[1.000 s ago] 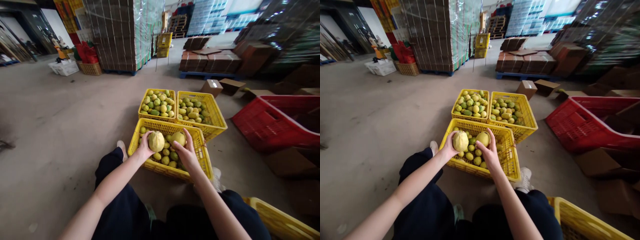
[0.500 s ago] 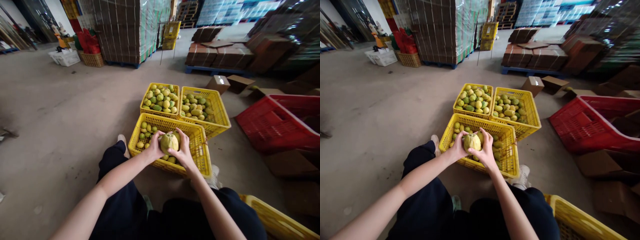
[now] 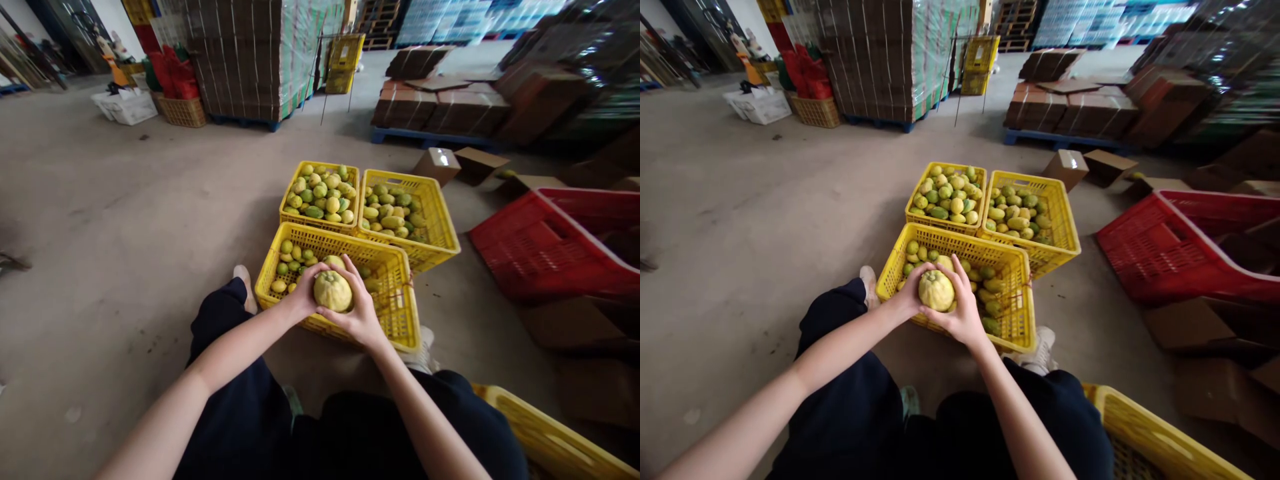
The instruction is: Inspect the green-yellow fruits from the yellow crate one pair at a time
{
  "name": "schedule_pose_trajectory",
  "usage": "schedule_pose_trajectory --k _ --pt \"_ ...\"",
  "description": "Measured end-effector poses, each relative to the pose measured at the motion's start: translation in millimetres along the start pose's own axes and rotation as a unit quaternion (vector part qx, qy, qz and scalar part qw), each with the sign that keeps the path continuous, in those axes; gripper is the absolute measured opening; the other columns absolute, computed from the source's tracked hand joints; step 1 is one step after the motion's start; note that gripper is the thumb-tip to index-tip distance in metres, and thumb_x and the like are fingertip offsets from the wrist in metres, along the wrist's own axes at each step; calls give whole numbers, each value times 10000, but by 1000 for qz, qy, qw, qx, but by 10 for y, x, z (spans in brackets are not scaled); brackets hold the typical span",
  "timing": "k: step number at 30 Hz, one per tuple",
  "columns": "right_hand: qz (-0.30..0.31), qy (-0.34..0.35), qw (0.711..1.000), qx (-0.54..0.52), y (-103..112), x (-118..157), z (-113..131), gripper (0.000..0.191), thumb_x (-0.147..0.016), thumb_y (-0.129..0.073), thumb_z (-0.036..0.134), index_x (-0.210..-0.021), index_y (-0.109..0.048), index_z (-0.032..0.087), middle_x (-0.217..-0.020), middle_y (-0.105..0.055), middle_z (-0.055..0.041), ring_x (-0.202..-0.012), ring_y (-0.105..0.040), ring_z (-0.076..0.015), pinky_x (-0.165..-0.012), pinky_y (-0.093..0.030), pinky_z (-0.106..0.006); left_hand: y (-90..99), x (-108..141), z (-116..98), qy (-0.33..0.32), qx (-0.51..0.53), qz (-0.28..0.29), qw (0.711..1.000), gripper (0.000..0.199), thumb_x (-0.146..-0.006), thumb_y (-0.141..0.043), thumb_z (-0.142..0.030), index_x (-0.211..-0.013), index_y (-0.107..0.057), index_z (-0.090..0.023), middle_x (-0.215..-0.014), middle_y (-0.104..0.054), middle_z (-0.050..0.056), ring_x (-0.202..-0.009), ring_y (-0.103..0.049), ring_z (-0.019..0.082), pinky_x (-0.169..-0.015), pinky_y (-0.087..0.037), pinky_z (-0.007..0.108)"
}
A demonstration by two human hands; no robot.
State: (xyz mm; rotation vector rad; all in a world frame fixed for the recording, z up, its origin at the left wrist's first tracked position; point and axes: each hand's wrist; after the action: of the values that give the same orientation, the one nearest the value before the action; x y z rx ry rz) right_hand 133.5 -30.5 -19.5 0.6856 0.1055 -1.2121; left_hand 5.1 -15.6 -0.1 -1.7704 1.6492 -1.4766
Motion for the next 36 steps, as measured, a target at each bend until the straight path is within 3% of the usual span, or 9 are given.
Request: schedule_pose_trajectory --k 3,8,15,19,21,24,31,33,36 --pt "-39 -2 997 -70 -15 13 36 776 -624 -827 435 -1312 -531 231 -1540 -325 -145 -1411 -306 -355 -1138 -270 -537 -27 3 -100 42 -9 35 998 123 -736 -583 -260 -732 -616 -142 -601 -601 -1 -533 -573 134 -604 -457 258" --pt "-122 -93 963 -222 -19 18 36 735 -606 -806 521 -1235 -584 212 -1399 -534 -135 -1300 -480 -351 -1076 -397 -501 -46 -62 -235 80 -78 79 991 208 -834 -575 -278 -924 -662 -113 -788 -685 65 -706 -636 175 -678 -495 274" --pt "-152 -162 934 -282 25 -36 -26 756 -615 -664 701 -1181 -611 202 -1117 -704 -141 -1032 -661 -368 -881 -530 -525 35 -73 -237 -32 -265 82 960 241 -803 -689 -336 -992 -681 -187 -1018 -679 80 -946 -623 212 -729 -543 297" --pt "-197 -191 929 -248 96 -63 -75 661 -612 -753 566 -1147 -615 203 -1056 -714 -115 -975 -675 -329 -870 -534 -501 3 2 -306 -128 -357 30 925 324 -734 -749 -376 -979 -662 -182 -985 -664 88 -970 -607 247 -849 -517 374" --pt "-232 -211 931 -185 155 -73 -113 621 -576 -818 463 -1105 -622 202 -1038 -712 -86 -966 -670 -303 -892 -524 -486 -7 43 -361 -245 -438 2 865 399 -656 -811 -358 -991 -659 -203 -1019 -643 78 -1040 -577 263 -968 -447 388" --pt "-241 -195 948 -66 245 -81 -146 642 -538 -845 443 -1083 -619 190 -1029 -696 -72 -962 -656 -294 -897 -515 -481 4 90 -445 -385 -544 12 746 492 -625 -835 -315 -1078 -656 -243 -1097 -590 75 -1124 -527 274 -1063 -357 389" --pt "-218 -67 954 197 295 -44 -101 626 -634 -783 473 -1159 -556 220 -1105 -637 -90 -1028 -610 -303 -939 -475 -496 62 121 -520 -499 -715 50 487 441 -778 -697 -151 -1193 -616 -274 -1233 -508 81 -1215 -468 265 -1077 -373 448" --pt "-216 -51 951 213 280 -33 -103 614 -671 -761 457 -1188 -522 230 -1126 -618 -91 -1045 -601 -299 -943 -473 -492 61 128 -508 -514 -736 58 436 409 -825 -631 -128 -1202 -607 -285 -1243 -511 78 -1246 -450 261 -1083 -374 461" --pt "-220 -30 951 215 258 -33 -121 610 -687 -755 421 -1200 -483 234 -1168 -596 -95 -1096 -583 -298 -973 -454 -498 49 136 -481 -526 -748 73 399 367 -870 -562 -126 -1202 -607 -276 -1239 -518 87 -1260 -444 256 -1097 -363 466"
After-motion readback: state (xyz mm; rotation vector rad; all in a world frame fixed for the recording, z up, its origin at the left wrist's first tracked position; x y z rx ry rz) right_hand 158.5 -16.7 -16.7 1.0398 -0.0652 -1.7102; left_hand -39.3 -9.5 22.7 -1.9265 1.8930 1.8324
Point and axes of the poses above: each hand's wrist, its own x-axis away from the middle knuckle, its own y-axis out of the back of the hand, z = x × y
